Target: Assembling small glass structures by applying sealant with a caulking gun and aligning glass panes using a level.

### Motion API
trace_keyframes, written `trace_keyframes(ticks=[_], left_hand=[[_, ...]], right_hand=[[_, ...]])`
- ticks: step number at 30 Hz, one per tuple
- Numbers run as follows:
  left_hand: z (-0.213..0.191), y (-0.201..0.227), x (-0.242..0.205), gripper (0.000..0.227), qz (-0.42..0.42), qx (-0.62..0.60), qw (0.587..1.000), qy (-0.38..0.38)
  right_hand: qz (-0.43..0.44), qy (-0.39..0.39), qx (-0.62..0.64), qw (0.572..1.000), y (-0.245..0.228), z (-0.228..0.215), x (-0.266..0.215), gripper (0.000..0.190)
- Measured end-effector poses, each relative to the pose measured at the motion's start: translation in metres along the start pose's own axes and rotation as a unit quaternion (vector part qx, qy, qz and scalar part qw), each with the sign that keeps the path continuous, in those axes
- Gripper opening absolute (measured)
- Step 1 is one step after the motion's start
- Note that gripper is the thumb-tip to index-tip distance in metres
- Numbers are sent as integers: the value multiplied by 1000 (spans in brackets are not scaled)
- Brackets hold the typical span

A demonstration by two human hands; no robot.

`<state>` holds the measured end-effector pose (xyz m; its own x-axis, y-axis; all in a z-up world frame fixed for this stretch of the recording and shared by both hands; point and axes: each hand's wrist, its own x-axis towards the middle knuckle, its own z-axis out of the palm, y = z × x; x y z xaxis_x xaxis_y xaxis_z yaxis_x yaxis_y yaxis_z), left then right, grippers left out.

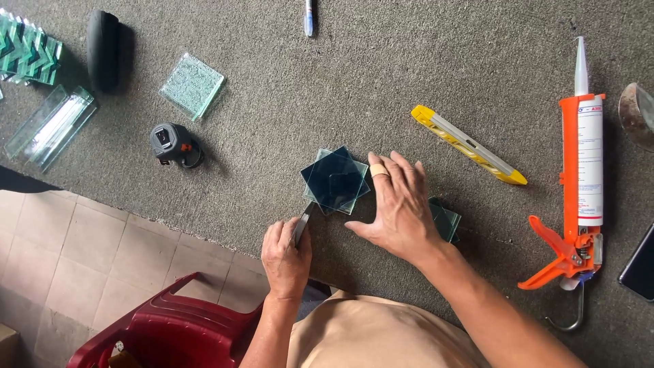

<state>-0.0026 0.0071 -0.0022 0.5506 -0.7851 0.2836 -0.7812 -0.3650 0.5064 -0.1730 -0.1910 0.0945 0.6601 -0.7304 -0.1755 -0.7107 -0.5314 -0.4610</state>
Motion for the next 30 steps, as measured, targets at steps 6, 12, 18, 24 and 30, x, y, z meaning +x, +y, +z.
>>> trace_keyframes(ticks=[6, 12, 18, 24, 30], left_hand=[[-28, 7, -39, 11, -12, 44, 998, -52], [-46, 49, -42, 22, 24, -42, 993, -104], [-61, 26, -47, 8, 64, 20, 991, -119], [-81, 48, -16, 11, 60, -13, 983, -172], [-119, -10, 92, 4, 78, 33, 995, -53]], right_hand=[[-125, 127, 133, 975, -14, -18, -64, 65], [2, -152, 357, 922, -21, 23, -103, 97], [-34, -34, 300, 953, -9, 4, -121, 78], [8, -54, 313, 948, -15, -13, -137, 102], [81, 13, 298, 951, 0, 8, -144, 75]])
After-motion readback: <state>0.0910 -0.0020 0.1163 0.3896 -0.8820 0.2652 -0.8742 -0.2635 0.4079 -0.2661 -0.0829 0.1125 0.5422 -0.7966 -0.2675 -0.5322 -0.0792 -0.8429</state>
